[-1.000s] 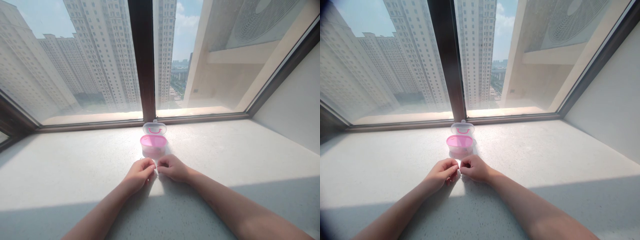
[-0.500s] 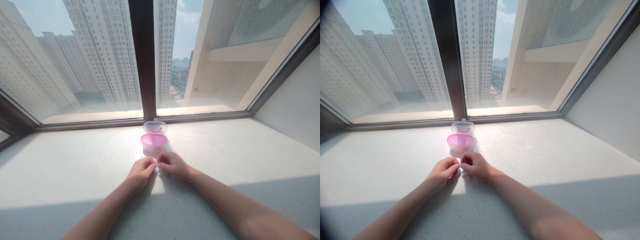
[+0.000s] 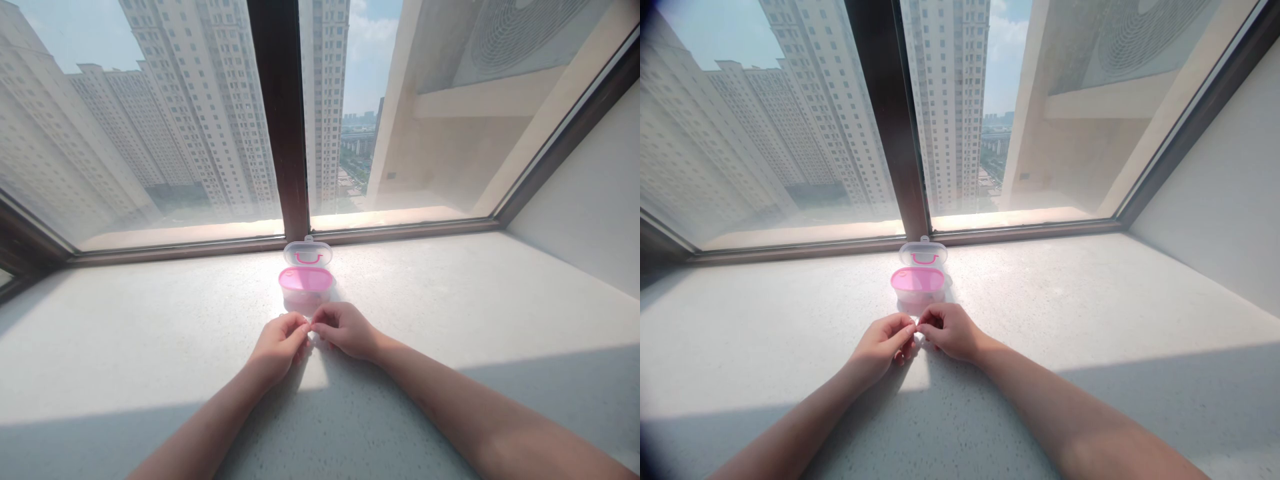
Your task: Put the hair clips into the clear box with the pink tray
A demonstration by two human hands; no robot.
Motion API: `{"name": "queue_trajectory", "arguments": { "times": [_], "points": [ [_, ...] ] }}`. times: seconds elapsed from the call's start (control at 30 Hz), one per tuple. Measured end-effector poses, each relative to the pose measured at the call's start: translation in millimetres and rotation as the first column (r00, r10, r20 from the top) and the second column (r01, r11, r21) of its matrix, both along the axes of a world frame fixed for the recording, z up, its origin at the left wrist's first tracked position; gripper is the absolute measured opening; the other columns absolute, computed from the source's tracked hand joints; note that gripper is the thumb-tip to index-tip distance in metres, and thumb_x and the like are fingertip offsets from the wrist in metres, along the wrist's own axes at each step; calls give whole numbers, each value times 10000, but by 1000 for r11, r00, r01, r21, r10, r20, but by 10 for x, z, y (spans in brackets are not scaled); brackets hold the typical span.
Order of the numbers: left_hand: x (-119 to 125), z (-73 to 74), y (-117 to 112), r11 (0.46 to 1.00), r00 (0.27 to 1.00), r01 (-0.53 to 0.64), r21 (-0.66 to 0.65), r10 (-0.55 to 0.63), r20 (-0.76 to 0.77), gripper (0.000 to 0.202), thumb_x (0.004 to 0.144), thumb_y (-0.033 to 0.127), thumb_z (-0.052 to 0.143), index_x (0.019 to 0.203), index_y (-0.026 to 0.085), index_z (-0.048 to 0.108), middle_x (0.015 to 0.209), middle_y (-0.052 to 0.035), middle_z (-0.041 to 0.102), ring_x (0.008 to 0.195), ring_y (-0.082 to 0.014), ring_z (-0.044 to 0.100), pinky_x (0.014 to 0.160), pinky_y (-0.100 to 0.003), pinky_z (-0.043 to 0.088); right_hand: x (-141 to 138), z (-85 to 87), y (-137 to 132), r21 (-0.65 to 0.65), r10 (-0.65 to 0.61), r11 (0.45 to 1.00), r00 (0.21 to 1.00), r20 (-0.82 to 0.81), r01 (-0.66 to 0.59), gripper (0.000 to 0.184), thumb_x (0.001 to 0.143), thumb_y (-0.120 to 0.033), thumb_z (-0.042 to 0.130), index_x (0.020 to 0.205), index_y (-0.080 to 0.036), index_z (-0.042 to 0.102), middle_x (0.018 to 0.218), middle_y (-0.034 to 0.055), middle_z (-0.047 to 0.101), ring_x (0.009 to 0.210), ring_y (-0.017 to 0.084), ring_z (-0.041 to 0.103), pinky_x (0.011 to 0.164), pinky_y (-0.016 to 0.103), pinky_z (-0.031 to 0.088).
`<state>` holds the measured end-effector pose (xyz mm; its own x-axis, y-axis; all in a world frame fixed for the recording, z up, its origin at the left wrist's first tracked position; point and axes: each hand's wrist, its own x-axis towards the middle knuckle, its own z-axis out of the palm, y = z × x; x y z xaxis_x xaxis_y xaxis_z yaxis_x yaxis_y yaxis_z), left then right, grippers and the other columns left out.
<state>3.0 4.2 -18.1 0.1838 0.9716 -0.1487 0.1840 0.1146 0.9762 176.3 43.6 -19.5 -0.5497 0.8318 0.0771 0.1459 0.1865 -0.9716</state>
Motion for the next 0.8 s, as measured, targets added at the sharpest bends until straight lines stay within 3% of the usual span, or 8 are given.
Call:
{"name": "queue_trajectory", "arguments": {
  "times": [0.3,0.5,0.8],
  "points": [
    [-1,76,-1,999,999,-8,-48,10,37,273,812,419,560,738,161,509,587,8,570,463,-101,505,430,-208,375,20,-33,16,-30,23,999,999,-43,-24,117,818,-253,559,752,-156,551,534,-42,524,431,92,522,413,183,371],
    [-27,55,16,998,999,14,-69,-11,53,259,821,403,550,762,153,516,614,-1,575,475,-100,518,437,-214,397,38,12,43,-135,22,990,996,-86,-33,113,817,-259,565,780,-152,561,596,-25,574,436,80,512,398,175,369],
    [-35,44,20,996,996,35,-79,-28,84,290,830,428,544,754,148,530,631,-14,581,487,-100,523,443,-212,407,44,-16,45,-141,15,990,998,-65,-24,118,812,-265,575,802,-147,577,586,-23,567,431,79,510,382,168,374]
  ]
}}
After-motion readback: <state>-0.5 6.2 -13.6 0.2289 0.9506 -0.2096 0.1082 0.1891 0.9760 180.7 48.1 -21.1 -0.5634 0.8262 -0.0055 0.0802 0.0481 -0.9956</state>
